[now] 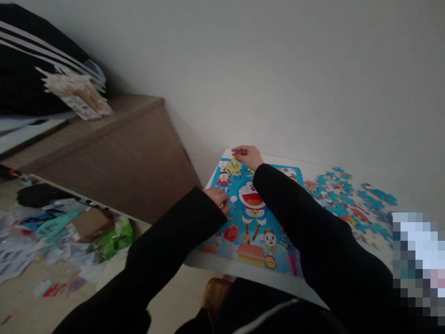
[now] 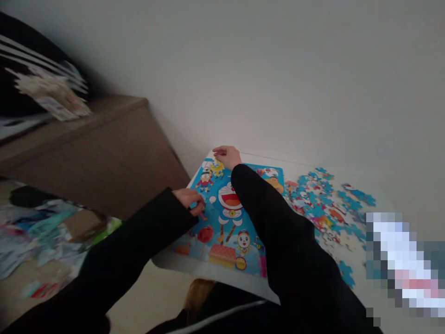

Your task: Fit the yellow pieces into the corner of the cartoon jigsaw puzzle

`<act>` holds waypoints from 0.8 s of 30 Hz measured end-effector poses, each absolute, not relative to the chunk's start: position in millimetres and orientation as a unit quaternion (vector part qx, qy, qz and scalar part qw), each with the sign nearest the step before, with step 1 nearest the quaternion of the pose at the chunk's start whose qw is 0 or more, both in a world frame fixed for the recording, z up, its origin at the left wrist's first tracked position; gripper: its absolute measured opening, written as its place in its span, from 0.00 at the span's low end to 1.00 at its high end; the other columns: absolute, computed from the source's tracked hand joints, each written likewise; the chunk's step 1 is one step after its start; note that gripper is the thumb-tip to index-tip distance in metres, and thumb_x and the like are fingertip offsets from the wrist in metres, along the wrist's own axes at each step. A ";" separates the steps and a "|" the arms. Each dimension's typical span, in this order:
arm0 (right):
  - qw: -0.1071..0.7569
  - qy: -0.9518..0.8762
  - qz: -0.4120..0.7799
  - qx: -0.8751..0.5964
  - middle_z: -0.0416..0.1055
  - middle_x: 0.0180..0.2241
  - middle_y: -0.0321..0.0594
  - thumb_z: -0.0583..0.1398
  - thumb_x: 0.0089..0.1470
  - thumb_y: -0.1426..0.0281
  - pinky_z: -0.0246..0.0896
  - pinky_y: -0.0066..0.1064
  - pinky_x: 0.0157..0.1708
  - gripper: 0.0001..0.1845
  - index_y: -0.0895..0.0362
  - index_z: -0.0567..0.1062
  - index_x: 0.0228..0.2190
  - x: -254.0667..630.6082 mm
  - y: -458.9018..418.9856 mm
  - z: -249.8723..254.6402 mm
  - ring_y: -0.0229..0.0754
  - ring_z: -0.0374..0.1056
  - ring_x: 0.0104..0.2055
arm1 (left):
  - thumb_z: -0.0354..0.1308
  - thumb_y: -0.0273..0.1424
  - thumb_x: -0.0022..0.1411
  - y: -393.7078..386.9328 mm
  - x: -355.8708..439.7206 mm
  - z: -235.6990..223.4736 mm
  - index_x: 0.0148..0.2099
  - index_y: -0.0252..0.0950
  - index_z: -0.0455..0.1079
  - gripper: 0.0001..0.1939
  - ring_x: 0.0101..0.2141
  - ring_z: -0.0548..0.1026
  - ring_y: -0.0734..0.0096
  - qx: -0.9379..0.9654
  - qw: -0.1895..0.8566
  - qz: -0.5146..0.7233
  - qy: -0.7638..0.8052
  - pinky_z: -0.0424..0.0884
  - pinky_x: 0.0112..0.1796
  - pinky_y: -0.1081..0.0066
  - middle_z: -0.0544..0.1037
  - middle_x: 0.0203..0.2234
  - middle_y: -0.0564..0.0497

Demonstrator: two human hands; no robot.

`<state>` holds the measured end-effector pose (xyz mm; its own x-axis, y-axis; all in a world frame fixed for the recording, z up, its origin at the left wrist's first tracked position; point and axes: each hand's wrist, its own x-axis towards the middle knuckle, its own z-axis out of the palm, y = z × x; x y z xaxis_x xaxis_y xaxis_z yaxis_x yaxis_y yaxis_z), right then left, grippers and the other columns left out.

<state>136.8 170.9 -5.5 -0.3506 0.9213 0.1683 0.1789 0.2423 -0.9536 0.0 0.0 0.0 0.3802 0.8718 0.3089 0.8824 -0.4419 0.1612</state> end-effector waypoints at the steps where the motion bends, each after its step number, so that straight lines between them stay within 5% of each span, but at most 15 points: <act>1: 0.397 -0.679 0.467 -0.405 0.77 0.30 0.42 0.58 0.42 0.84 0.68 0.34 0.41 0.14 0.62 0.76 0.32 133.5 173.6 -12.8 0.40 0.73 0.36 | 0.49 0.29 0.54 19.4 -3.3 -2.5 0.23 0.37 0.70 0.11 0.22 0.68 0.69 -0.813 0.025 -0.181 -0.553 0.62 0.26 0.70 0.71 0.19 0.50; 9: 0.394 -0.687 0.463 -0.398 0.77 0.35 0.46 0.59 0.45 0.79 0.68 0.33 0.41 0.12 0.62 0.76 0.35 130.0 169.5 -44.9 0.41 0.73 0.38 | 0.48 0.30 0.60 72.1 -8.4 -45.5 0.39 0.34 0.74 0.13 0.35 0.75 0.66 -0.753 0.044 -0.263 -0.602 0.70 0.39 0.68 0.78 0.36 0.46; 24: 0.351 -0.779 0.270 -0.444 0.76 0.28 0.38 0.58 0.45 0.77 0.66 0.33 0.37 0.09 0.57 0.78 0.28 135.5 157.8 -36.5 0.40 0.71 0.32 | 0.49 0.29 0.58 65.0 -9.7 -55.8 0.38 0.35 0.73 0.11 0.34 0.75 0.70 -0.719 0.030 -0.330 -0.611 0.70 0.39 0.71 0.77 0.34 0.49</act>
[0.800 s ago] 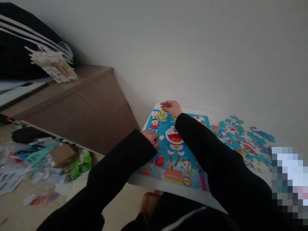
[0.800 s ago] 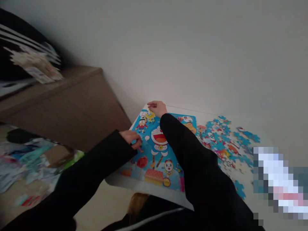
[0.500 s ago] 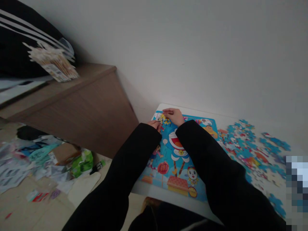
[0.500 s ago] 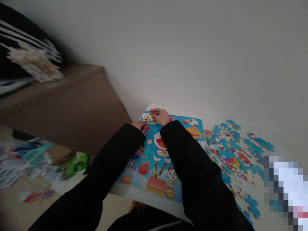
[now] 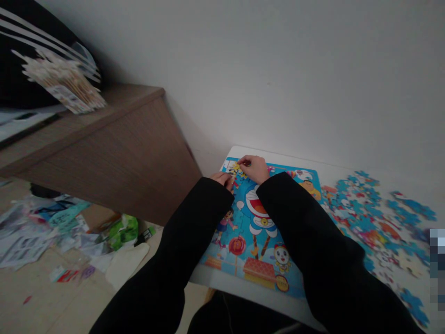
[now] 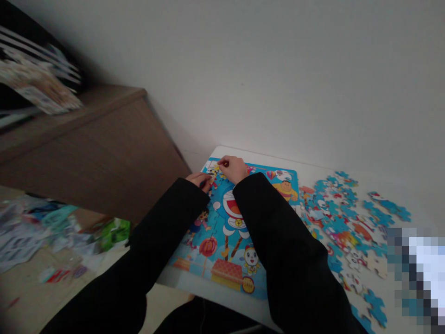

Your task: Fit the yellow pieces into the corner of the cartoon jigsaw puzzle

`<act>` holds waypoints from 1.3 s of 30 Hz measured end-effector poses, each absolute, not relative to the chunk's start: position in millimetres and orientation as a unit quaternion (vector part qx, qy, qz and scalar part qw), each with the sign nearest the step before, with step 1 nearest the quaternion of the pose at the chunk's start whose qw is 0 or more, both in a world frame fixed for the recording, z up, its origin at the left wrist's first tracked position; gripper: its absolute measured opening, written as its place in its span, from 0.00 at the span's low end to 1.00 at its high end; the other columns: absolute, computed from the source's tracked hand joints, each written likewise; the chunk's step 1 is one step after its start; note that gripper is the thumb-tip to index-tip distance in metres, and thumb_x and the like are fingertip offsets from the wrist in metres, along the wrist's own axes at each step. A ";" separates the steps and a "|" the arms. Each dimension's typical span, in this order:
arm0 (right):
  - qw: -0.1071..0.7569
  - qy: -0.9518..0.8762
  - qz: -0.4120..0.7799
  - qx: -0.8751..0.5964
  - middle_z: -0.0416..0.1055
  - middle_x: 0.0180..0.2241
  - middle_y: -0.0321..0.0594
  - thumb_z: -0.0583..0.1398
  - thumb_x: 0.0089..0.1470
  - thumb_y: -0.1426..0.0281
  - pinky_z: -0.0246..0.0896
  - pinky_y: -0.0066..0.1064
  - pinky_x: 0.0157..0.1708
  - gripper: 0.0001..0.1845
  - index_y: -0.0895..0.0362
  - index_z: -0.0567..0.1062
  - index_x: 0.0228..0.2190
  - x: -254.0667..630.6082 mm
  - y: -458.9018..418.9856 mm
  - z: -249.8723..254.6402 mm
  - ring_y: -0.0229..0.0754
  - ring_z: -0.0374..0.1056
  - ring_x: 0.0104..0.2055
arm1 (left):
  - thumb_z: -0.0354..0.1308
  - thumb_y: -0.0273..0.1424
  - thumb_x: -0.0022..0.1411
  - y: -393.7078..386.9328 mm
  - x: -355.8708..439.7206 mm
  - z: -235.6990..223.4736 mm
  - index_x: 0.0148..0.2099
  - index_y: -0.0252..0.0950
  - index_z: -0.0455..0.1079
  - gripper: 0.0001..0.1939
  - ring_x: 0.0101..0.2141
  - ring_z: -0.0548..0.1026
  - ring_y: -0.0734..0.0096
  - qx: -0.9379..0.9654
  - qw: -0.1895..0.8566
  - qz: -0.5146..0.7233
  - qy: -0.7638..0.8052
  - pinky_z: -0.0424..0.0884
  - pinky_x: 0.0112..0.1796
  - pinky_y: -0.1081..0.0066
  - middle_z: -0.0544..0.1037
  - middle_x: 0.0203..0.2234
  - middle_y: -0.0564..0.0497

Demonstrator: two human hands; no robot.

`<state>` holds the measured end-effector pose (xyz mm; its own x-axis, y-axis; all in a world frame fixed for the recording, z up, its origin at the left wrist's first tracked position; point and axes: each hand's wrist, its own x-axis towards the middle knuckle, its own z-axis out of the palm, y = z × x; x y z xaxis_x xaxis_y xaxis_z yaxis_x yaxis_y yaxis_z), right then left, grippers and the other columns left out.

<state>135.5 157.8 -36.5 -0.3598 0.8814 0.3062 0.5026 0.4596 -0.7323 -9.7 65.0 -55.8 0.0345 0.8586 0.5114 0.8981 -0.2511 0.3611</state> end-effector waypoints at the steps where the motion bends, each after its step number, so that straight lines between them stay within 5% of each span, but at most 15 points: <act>1: 0.354 -0.776 0.278 -0.441 0.76 0.27 0.38 0.58 0.44 0.77 0.66 0.32 0.37 0.09 0.57 0.78 0.28 135.6 159.2 -37.4 0.40 0.71 0.32 | 0.49 0.28 0.58 64.9 -9.5 -56.1 0.38 0.35 0.73 0.11 0.34 0.75 0.70 -0.717 0.028 -0.333 -0.611 0.70 0.39 0.72 0.77 0.34 0.49; 8: 0.420 -0.717 0.391 -0.396 0.76 0.30 0.41 0.59 0.46 0.75 0.67 0.32 0.39 0.07 0.60 0.77 0.29 128.8 165.3 -46.1 0.39 0.72 0.33 | 0.50 0.28 0.57 66.0 -10.2 -56.7 0.37 0.32 0.74 0.12 0.32 0.75 0.68 -0.724 0.031 -0.340 -0.599 0.70 0.37 0.70 0.77 0.33 0.46; 26: 0.377 -0.756 0.303 -0.442 0.77 0.28 0.38 0.59 0.45 0.79 0.66 0.30 0.37 0.08 0.59 0.78 0.28 128.5 154.9 -36.1 0.38 0.72 0.31 | 0.49 0.26 0.57 66.3 -13.3 -62.4 0.36 0.32 0.73 0.12 0.33 0.74 0.68 -0.709 0.013 -0.381 -0.593 0.70 0.38 0.71 0.77 0.33 0.47; 39: 0.325 -0.771 0.371 -0.403 0.76 0.29 0.40 0.62 0.43 0.77 0.66 0.27 0.34 0.07 0.61 0.77 0.29 136.1 158.9 -29.8 0.37 0.71 0.31 | 0.53 0.30 0.56 65.6 -11.7 -63.9 0.35 0.34 0.73 0.09 0.29 0.74 0.70 -0.699 0.007 -0.398 -0.594 0.71 0.32 0.71 0.77 0.31 0.47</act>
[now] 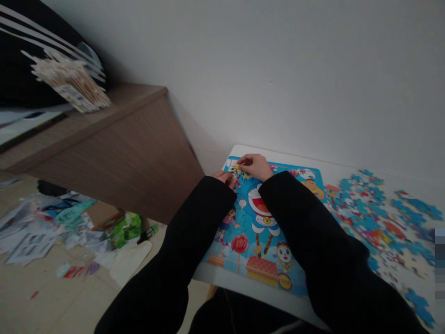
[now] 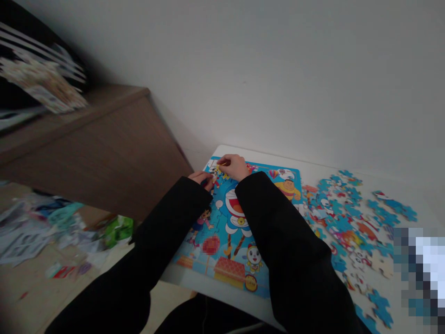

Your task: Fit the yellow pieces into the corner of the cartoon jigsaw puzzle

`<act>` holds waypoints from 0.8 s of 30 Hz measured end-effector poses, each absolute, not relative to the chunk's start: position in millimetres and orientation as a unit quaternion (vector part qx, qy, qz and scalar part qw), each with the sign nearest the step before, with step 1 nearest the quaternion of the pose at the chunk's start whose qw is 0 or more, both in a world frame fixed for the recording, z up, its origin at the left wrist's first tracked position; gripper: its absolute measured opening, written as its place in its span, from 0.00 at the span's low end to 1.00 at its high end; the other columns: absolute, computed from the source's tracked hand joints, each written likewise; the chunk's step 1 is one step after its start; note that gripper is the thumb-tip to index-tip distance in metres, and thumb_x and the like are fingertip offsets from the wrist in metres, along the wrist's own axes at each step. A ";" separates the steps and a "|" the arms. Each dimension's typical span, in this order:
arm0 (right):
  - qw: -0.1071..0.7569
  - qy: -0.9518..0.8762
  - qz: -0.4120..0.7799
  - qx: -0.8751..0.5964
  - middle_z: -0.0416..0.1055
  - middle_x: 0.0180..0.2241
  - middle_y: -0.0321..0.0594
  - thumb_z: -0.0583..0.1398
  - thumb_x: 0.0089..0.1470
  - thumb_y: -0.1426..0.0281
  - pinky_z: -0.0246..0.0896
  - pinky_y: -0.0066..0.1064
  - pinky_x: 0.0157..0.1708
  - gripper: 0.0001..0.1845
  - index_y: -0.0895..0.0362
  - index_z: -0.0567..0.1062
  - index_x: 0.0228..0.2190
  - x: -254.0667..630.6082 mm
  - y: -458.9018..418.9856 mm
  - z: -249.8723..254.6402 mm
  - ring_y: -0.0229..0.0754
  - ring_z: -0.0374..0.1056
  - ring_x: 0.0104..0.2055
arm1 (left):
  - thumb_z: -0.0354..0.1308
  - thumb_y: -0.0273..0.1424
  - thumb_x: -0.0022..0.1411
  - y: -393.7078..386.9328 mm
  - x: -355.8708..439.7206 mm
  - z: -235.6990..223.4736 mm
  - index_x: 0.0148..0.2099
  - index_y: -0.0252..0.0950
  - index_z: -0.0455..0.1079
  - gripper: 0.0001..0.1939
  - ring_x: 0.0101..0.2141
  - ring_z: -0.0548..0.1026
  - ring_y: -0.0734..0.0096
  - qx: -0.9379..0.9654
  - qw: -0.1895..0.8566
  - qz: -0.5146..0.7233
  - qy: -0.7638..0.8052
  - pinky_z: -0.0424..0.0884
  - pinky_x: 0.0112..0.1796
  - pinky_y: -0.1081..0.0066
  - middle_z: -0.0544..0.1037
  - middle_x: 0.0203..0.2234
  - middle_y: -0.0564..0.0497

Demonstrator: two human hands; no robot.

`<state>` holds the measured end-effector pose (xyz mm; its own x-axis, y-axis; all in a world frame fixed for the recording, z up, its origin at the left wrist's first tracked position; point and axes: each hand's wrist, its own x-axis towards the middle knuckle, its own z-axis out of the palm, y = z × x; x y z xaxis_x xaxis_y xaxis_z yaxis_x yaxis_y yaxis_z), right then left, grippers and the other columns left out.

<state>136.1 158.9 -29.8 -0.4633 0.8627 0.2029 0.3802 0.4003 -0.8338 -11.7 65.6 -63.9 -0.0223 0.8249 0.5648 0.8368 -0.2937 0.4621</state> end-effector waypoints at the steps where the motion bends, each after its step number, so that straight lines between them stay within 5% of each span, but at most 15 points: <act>1: 0.331 -0.762 0.389 -0.399 0.76 0.29 0.40 0.62 0.43 0.77 0.66 0.28 0.34 0.07 0.61 0.77 0.29 136.6 161.3 -29.3 0.37 0.71 0.31 | 0.54 0.33 0.56 64.7 -10.2 -64.1 0.35 0.33 0.74 0.10 0.30 0.74 0.70 -0.695 0.012 -0.402 -0.596 0.72 0.34 0.70 0.77 0.31 0.46; 7: 0.314 -0.717 0.490 -0.384 0.76 0.29 0.41 0.62 0.44 0.76 0.67 0.28 0.34 0.05 0.61 0.76 0.29 139.0 172.0 -28.9 0.37 0.72 0.31 | 0.61 0.40 0.53 59.1 -6.2 -64.2 0.38 0.33 0.74 0.16 0.34 0.75 0.63 -0.682 0.026 -0.409 -0.605 0.74 0.37 0.63 0.77 0.34 0.43; 17: 0.297 -0.778 0.373 -0.409 0.75 0.26 0.37 0.62 0.42 0.79 0.64 0.27 0.34 0.05 0.59 0.75 0.25 133.4 160.2 -32.5 0.35 0.70 0.29 | 0.58 0.40 0.57 60.2 -8.4 -58.5 0.46 0.34 0.74 0.18 0.34 0.74 0.60 -0.720 0.028 -0.330 -0.610 0.71 0.36 0.61 0.75 0.35 0.42; 24: 0.243 -0.838 0.274 -0.405 0.76 0.29 0.39 0.63 0.44 0.76 0.63 0.27 0.34 0.08 0.59 0.78 0.31 143.3 164.1 -24.6 0.36 0.69 0.30 | 0.54 0.42 0.59 59.4 -8.8 -56.9 0.46 0.37 0.74 0.18 0.36 0.72 0.60 -0.725 0.020 -0.290 -0.625 0.69 0.38 0.61 0.74 0.38 0.42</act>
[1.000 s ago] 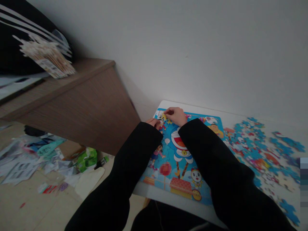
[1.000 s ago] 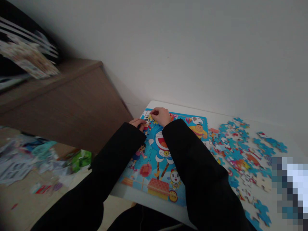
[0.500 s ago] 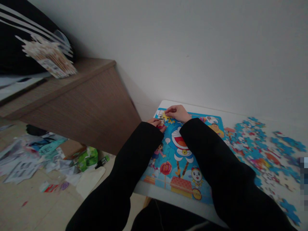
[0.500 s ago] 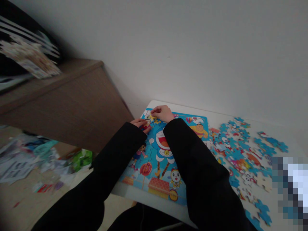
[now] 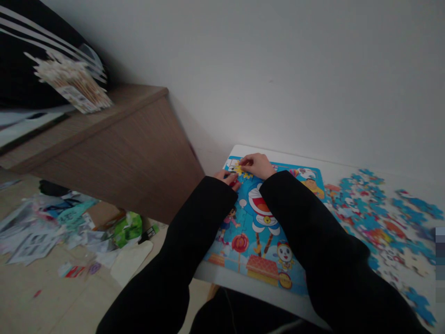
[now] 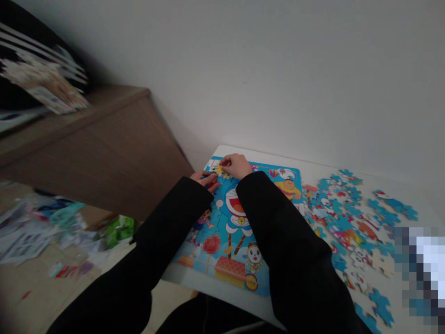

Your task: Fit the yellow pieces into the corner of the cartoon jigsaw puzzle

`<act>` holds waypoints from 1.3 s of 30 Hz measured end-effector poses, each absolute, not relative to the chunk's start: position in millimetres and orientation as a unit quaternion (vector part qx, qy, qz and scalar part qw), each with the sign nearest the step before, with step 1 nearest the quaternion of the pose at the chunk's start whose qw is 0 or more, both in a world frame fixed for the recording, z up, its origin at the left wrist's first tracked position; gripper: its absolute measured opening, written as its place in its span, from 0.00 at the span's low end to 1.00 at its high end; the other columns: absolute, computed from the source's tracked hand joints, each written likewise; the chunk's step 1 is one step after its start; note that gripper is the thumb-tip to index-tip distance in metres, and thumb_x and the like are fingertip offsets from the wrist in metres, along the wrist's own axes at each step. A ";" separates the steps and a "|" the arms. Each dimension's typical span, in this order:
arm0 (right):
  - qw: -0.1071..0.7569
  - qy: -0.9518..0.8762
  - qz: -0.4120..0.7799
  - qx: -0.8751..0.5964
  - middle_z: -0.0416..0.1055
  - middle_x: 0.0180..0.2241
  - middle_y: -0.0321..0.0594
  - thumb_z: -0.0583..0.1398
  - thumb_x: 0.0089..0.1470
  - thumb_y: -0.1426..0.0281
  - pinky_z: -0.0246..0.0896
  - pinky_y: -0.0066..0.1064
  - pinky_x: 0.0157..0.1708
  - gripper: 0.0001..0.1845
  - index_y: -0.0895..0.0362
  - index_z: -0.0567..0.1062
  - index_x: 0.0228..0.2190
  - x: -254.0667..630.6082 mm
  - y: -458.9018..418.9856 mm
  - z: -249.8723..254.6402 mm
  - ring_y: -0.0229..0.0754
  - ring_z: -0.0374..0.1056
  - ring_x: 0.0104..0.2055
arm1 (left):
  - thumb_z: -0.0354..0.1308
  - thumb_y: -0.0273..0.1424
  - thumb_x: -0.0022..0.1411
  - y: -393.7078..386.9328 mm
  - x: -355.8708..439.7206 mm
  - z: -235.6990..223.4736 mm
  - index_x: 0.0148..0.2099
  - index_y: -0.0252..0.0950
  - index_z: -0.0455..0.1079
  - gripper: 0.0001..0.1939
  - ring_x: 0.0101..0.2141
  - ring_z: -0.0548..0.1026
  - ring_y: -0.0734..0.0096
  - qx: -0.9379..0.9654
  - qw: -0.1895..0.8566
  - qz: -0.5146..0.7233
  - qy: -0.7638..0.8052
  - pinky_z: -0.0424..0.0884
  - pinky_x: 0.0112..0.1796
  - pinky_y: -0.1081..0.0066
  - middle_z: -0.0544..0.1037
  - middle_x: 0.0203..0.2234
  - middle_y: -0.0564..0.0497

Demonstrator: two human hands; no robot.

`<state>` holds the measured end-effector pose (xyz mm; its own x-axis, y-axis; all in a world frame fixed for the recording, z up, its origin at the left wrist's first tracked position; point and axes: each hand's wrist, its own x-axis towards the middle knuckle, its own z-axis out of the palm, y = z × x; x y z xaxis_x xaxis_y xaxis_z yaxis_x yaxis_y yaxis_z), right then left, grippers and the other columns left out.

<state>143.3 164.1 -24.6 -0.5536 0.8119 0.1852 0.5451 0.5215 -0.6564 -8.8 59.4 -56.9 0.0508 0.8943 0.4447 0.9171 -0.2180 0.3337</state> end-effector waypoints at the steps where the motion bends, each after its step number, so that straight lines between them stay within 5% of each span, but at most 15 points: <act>1: 0.234 -0.841 0.272 -0.406 0.76 0.29 0.39 0.62 0.45 0.75 0.62 0.27 0.34 0.09 0.59 0.79 0.32 145.4 165.5 -23.8 0.36 0.69 0.30 | 0.54 0.43 0.59 59.2 -8.8 -57.2 0.46 0.37 0.74 0.19 0.36 0.71 0.60 -0.722 0.015 -0.288 -0.628 0.69 0.39 0.61 0.73 0.38 0.42; 23: 0.104 -0.856 0.204 -0.464 0.75 0.31 0.38 0.63 0.47 0.66 0.58 0.26 0.30 0.06 0.55 0.78 0.28 148.5 160.9 -11.2 0.38 0.68 0.33 | 0.51 0.40 0.61 60.9 -6.4 -63.0 0.50 0.38 0.72 0.19 0.33 0.71 0.58 -0.738 0.074 -0.255 -0.621 0.68 0.35 0.61 0.72 0.36 0.42; 39: 0.138 -0.868 0.265 -0.396 0.76 0.31 0.38 0.65 0.45 0.70 0.60 0.25 0.32 0.07 0.56 0.79 0.30 154.0 172.1 -17.7 0.38 0.70 0.33 | 0.50 0.38 0.63 64.3 -8.6 -89.3 0.44 0.38 0.74 0.15 0.42 0.74 0.60 -0.722 0.040 -0.341 -0.601 0.71 0.45 0.61 0.75 0.41 0.42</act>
